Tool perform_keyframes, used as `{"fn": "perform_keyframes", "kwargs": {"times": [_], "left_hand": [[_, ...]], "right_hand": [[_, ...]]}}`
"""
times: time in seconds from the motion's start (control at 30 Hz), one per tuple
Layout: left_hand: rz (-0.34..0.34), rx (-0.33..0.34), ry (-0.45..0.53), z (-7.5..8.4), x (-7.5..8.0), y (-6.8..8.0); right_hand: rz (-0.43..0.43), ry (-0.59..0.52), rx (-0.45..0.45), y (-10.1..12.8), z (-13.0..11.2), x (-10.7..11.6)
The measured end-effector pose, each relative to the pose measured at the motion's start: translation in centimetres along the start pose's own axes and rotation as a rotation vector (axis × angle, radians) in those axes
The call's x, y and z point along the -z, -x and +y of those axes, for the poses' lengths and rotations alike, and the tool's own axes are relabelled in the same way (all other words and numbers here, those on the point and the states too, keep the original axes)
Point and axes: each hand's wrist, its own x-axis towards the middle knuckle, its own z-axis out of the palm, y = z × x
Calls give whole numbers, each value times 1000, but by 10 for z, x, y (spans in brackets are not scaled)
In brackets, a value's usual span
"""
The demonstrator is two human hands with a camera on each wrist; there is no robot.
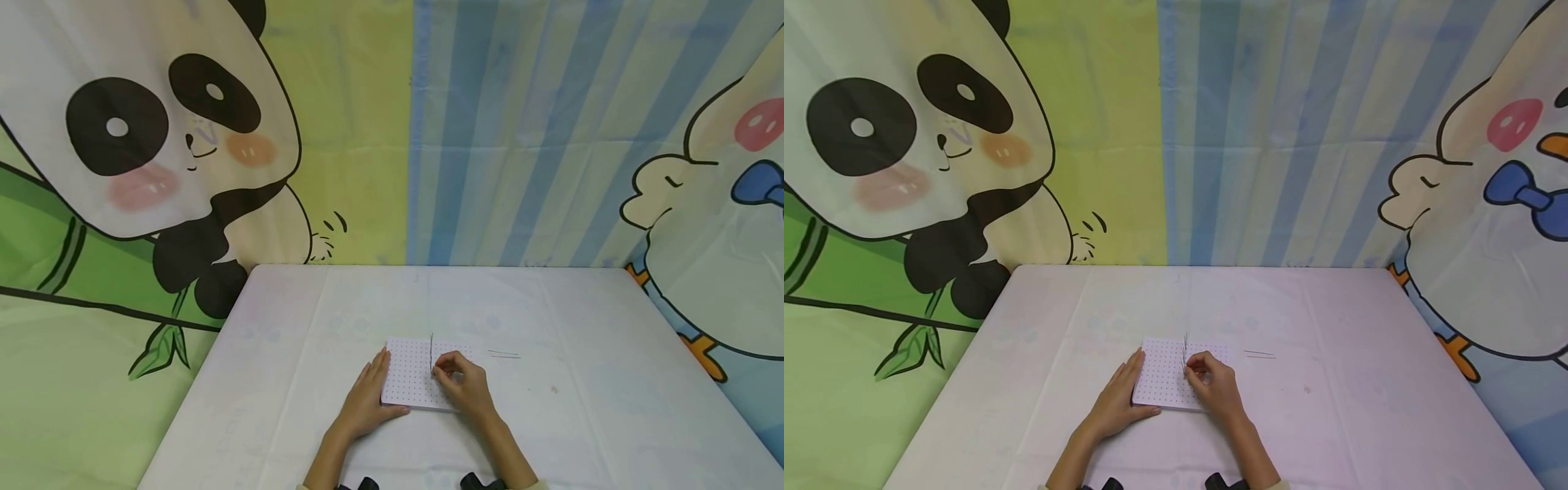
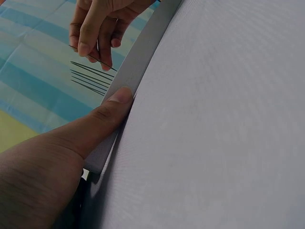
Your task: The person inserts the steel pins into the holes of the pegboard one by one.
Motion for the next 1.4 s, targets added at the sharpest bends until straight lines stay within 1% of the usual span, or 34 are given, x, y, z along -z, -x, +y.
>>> {"fn": "perform_keyframes", "kwargs": {"times": [0.07,0.2,0.4,0.57,0.8,1.0,1.2,1.4], "left_hand": [[3,-3,-2,0,0,0],[1,3,-5,-1,-1,0],[-8,14,-7,0,-1,1],[-11,13,-4,-1,-2,1],[-24,22,-3,0,0,1],[-10,9,-1,0,1,1],[14,-13,-12,-2,-1,1],[10,-11,4,-2,-1,1]], "right_hand": [[-7,2,1,3,7,-1],[-32,8,1,5,12,-1],[-60,33,21,6,10,-1],[-65,64,45,7,9,-2],[-85,126,40,8,13,-5],[-68,155,83,9,18,-8],[-67,160,77,10,20,-9],[-69,183,75,10,19,-8]]}}
